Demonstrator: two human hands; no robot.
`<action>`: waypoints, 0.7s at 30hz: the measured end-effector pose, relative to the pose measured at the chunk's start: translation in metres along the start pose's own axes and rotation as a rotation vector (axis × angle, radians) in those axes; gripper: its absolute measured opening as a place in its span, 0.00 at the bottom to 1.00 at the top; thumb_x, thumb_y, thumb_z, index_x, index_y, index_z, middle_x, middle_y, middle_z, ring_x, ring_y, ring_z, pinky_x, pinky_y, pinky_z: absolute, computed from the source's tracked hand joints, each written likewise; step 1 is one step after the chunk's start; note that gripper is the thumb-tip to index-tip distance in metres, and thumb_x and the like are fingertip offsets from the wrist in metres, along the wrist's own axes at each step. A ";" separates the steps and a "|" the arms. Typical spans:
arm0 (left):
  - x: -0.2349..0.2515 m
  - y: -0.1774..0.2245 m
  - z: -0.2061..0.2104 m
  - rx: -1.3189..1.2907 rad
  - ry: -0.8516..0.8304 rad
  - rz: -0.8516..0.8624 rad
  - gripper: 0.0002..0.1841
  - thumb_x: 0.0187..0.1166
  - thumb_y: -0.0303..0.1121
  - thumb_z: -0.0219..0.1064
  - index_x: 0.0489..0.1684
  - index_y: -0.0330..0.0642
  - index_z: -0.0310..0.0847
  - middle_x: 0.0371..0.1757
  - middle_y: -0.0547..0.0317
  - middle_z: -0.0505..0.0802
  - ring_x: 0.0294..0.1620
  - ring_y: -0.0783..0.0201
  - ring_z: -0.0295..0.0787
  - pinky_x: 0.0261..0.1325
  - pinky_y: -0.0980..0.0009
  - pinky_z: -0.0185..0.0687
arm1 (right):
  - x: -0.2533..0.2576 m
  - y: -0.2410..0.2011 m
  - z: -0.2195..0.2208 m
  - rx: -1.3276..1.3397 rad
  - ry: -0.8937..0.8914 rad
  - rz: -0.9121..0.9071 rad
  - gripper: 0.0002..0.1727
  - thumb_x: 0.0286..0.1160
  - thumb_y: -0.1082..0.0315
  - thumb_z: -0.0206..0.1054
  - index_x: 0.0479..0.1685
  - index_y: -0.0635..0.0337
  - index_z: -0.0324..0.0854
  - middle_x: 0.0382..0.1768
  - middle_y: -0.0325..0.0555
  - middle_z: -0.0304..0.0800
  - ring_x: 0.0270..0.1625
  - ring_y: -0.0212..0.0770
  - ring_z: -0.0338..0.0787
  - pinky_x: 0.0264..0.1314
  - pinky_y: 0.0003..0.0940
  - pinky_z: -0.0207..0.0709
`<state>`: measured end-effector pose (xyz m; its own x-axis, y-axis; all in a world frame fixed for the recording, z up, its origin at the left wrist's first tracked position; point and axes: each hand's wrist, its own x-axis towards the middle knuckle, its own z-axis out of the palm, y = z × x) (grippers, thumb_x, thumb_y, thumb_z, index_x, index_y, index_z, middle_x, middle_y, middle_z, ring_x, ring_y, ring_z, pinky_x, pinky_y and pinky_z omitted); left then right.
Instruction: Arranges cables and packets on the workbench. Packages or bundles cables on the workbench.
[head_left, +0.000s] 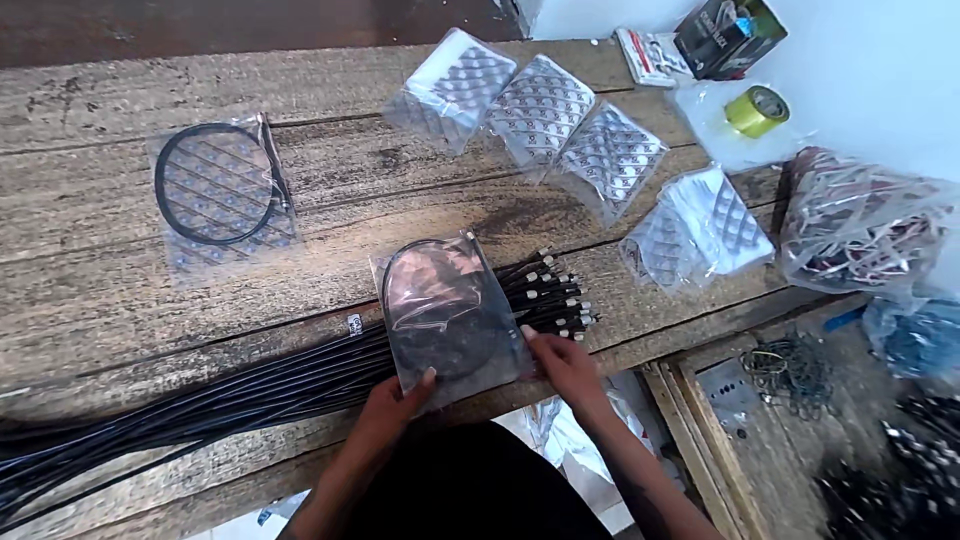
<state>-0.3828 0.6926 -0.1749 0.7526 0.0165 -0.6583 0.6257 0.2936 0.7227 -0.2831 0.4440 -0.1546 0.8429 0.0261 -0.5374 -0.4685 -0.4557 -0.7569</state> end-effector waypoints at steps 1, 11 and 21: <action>0.002 0.003 0.005 0.016 0.033 0.014 0.11 0.85 0.33 0.66 0.52 0.31 0.83 0.39 0.56 0.96 0.40 0.65 0.96 0.51 0.68 0.93 | 0.003 -0.005 0.006 0.020 -0.057 0.034 0.21 0.88 0.54 0.62 0.50 0.67 0.86 0.36 0.50 0.92 0.34 0.42 0.95 0.43 0.41 0.92; -0.029 -0.011 -0.027 -0.003 0.019 0.062 0.12 0.84 0.30 0.65 0.57 0.30 0.83 0.42 0.53 0.98 0.43 0.63 0.97 0.54 0.67 0.93 | 0.029 -0.019 -0.007 -0.457 0.003 -0.334 0.19 0.81 0.53 0.70 0.38 0.63 0.90 0.26 0.49 0.91 0.28 0.48 0.90 0.37 0.55 0.84; 0.000 -0.011 0.006 1.128 0.246 0.957 0.16 0.83 0.36 0.59 0.56 0.46 0.92 0.56 0.53 0.93 0.63 0.51 0.88 0.68 0.53 0.83 | 0.092 -0.092 0.055 -0.793 -0.115 -0.205 0.24 0.90 0.52 0.57 0.46 0.66 0.86 0.43 0.64 0.90 0.52 0.65 0.90 0.53 0.67 0.79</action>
<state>-0.3880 0.6841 -0.1818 0.9769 -0.0397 0.2099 -0.1592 -0.7903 0.5917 -0.1769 0.5372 -0.1551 0.8391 0.2482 -0.4841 0.0539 -0.9234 -0.3801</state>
